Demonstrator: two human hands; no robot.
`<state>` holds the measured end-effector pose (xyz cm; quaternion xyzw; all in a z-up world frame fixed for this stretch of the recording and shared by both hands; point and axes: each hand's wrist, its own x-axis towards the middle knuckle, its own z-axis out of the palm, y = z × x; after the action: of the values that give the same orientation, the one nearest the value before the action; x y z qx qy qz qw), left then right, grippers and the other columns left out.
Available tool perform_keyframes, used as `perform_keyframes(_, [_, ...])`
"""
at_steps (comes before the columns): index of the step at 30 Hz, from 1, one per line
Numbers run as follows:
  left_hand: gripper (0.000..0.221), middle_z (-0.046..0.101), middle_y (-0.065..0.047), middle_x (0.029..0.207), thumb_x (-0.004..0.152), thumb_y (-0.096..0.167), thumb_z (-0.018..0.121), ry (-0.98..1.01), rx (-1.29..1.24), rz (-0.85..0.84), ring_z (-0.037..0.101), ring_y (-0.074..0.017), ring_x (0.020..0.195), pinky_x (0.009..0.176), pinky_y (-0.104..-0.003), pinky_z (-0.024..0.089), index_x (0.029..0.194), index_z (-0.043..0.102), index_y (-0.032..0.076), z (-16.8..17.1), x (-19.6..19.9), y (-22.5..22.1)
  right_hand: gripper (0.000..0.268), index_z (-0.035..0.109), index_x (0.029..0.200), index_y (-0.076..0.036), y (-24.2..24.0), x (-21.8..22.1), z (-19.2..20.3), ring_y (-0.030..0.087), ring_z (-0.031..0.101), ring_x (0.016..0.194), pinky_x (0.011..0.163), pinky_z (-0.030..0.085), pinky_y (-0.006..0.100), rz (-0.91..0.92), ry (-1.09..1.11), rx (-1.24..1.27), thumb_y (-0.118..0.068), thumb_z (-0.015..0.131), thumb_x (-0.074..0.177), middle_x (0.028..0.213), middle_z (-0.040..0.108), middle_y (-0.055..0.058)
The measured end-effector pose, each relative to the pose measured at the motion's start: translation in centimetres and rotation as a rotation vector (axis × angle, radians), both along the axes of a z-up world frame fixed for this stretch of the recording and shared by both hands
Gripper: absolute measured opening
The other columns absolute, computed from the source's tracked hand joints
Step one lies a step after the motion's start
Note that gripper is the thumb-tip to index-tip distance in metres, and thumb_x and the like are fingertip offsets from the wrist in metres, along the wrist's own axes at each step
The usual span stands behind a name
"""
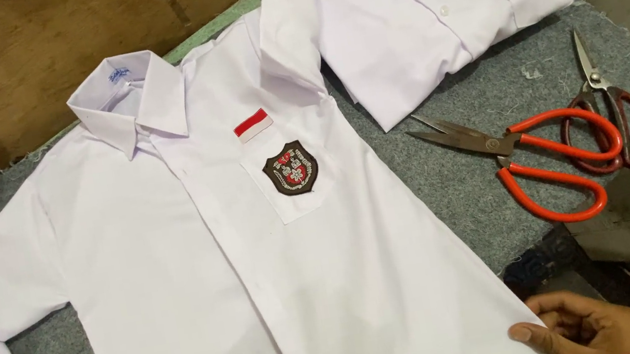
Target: Trimming loose threads from white school shirts using scissors as part of a quality control process.
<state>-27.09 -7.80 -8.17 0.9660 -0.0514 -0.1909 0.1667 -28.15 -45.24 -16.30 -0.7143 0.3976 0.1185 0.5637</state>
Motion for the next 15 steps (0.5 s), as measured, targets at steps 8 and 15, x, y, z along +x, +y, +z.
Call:
perform_keyframes(8, [0.033,0.047,0.003,0.083,0.099,-0.002,0.041,-0.56,-0.163,-1.018,0.043,-0.018,0.068,0.067,-0.032,0.039,0.074,0.051,0.016,-0.7,3.4,1.4,0.016,0.084,0.077,0.008,-0.1,-0.6,-1.7,0.019,0.046,0.053,0.05,0.033,0.031,0.119,-0.031,-0.021,0.003,0.098,0.073,0.055,0.062,0.015])
perform_keyframes(15, [0.036,0.066,-0.007,0.095,0.1,0.05,0.065,-0.658,-0.004,-0.907,0.061,-0.031,0.087,0.082,-0.048,0.046,0.109,0.067,0.016,6.1,12.4,-0.9,0.017,0.078,0.082,0.01,-1.3,-0.9,-2.4,0.021,0.048,0.054,0.05,0.034,0.033,0.153,0.029,0.142,0.004,0.094,0.082,0.06,0.064,0.017])
